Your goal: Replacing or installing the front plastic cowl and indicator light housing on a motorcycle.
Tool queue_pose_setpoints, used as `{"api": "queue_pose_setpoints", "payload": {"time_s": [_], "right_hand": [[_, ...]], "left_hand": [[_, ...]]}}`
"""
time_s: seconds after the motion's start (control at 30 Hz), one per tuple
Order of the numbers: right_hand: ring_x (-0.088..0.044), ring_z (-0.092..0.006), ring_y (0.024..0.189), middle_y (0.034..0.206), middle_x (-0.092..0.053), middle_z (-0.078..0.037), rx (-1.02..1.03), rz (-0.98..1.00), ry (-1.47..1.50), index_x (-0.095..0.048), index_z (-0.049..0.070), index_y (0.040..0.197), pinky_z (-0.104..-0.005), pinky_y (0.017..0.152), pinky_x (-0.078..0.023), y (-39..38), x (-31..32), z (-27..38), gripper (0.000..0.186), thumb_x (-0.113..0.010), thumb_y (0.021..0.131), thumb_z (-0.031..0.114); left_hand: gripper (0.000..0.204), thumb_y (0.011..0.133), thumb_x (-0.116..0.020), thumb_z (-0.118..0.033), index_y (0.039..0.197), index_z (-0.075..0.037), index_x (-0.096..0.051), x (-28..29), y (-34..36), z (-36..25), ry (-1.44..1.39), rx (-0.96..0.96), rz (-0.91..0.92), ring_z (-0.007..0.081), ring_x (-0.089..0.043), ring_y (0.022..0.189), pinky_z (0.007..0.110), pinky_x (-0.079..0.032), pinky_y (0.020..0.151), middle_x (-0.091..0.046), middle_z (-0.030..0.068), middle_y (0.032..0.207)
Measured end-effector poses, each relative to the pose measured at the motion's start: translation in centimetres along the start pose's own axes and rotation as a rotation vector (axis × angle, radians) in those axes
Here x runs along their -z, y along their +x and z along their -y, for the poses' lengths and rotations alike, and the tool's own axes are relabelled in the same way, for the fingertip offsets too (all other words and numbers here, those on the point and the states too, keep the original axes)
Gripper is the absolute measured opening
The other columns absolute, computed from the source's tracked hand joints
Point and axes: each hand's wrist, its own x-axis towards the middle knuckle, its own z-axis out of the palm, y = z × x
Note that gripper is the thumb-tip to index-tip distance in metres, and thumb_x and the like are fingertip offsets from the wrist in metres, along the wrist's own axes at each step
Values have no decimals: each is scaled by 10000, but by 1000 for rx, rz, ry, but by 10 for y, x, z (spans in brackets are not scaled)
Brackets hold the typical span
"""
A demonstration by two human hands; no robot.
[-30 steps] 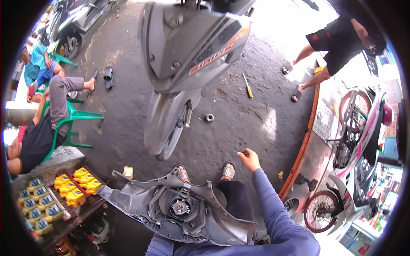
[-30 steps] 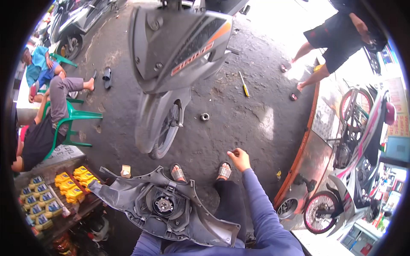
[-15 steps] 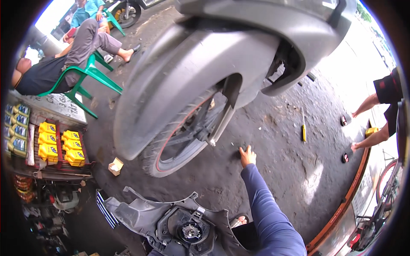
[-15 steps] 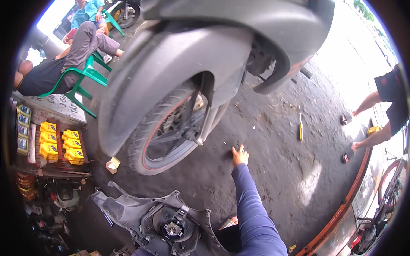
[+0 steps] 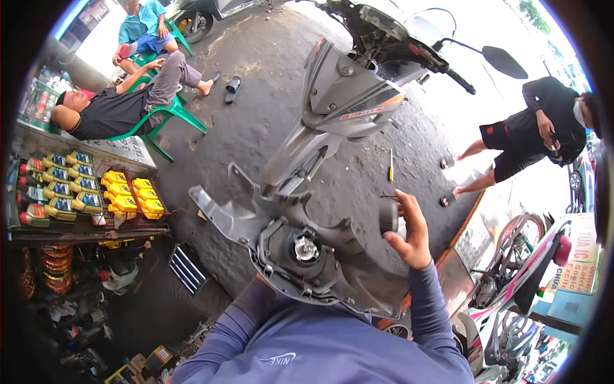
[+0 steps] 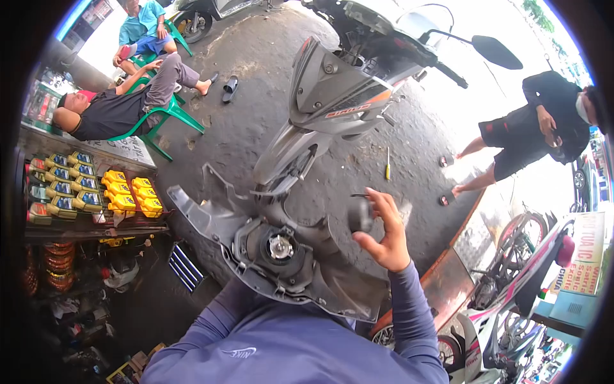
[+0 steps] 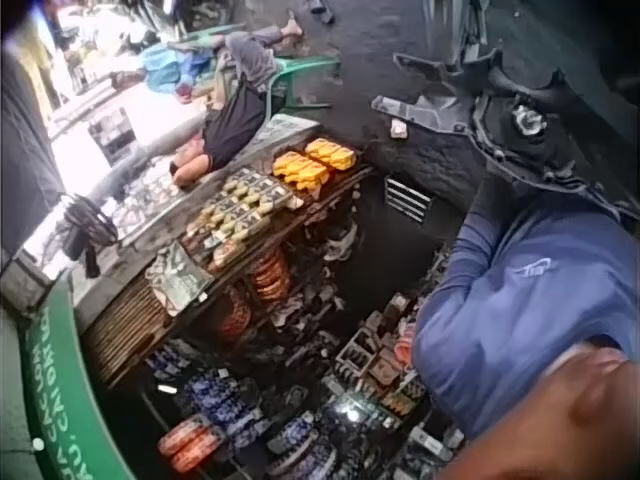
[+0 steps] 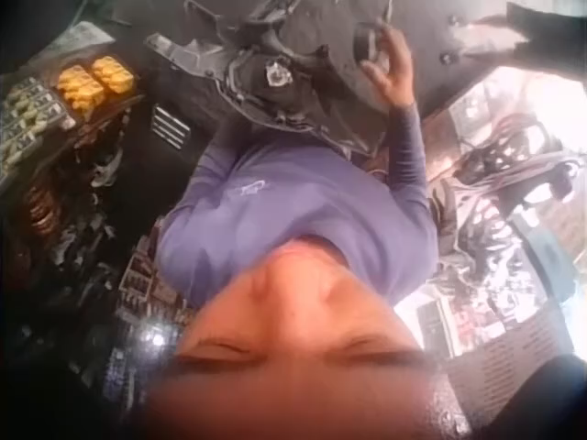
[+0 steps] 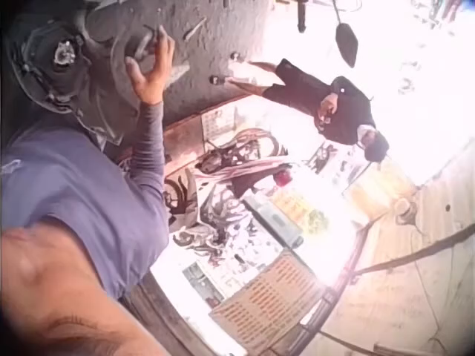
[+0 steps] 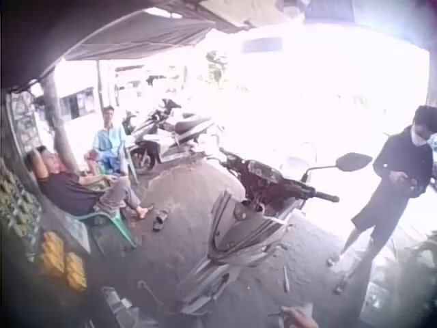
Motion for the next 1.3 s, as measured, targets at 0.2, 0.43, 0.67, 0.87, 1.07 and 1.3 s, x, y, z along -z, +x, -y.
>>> {"api": "queue_pose_setpoints", "payload": {"time_s": [0.2, 0.43, 0.67, 0.87, 1.07, 1.3], "right_hand": [[-568, -366, 1066, 1257, -515, -194, 258, 492, -210, -446, 8, 1379, -398, 919, -483, 50, -21, 127, 754, -797, 741, 205], [-521, -365, 1114, 1264, -477, -194, 335, 619, -341, -370, -16, 1417, -419, 962, -447, 32, -36, 129, 825, -775, 778, 314], [-483, -361, 1172, 1306, -450, -193, 364, 636, -369, -339, -5, 1438, -423, 991, -415, 35, -37, 122, 876, -776, 759, 335], [-439, -392, 1241, 1383, -411, -236, 468, 666, -515, -295, -58, 1439, -452, 1037, -355, 36, -46, 118, 894, -714, 801, 406], [-434, -427, 1229, 1372, -392, -281, 473, 501, -445, -287, -98, 1420, -471, 1046, -350, 46, -62, 125, 855, -610, 888, 488], [-458, -415, 1188, 1318, -434, -266, 424, 569, -384, -331, -93, 1396, -463, 1028, -378, 50, -68, 125, 746, -633, 857, 325]], "left_hand": [[474, 963, -562, -328, 1365, -94, -470, 26, 1, -54, 94, -32, -10, 193, -547, 1180, 418, -310, 1136, -614, 70, 1233], [696, 976, -563, -328, 1513, -52, -216, -8, -48, -22, -275, 231, 144, 242, -333, 1389, 415, -167, 1200, -380, 114, 1481], [797, 947, -554, -457, 1527, -55, -183, -6, -37, -28, -623, 321, 127, 256, -229, 1449, 410, -89, 1217, -291, 128, 1541], [849, 917, -540, -536, 1520, -50, -193, -19, -25, -18, -961, 385, 163, 221, -248, 1440, 472, -55, 1217, -302, 98, 1546], [753, 947, -498, -519, 1496, -46, -292, -58, -11, -13, -656, -27, -231, 261, -299, 1424, 506, -86, 1202, -358, 128, 1518], [454, 985, -547, -205, 1385, -15, -448, 4, 0, -37, -973, 119, -267, 182, -520, 1230, 318, -411, 1060, -537, 107, 1343]]}}
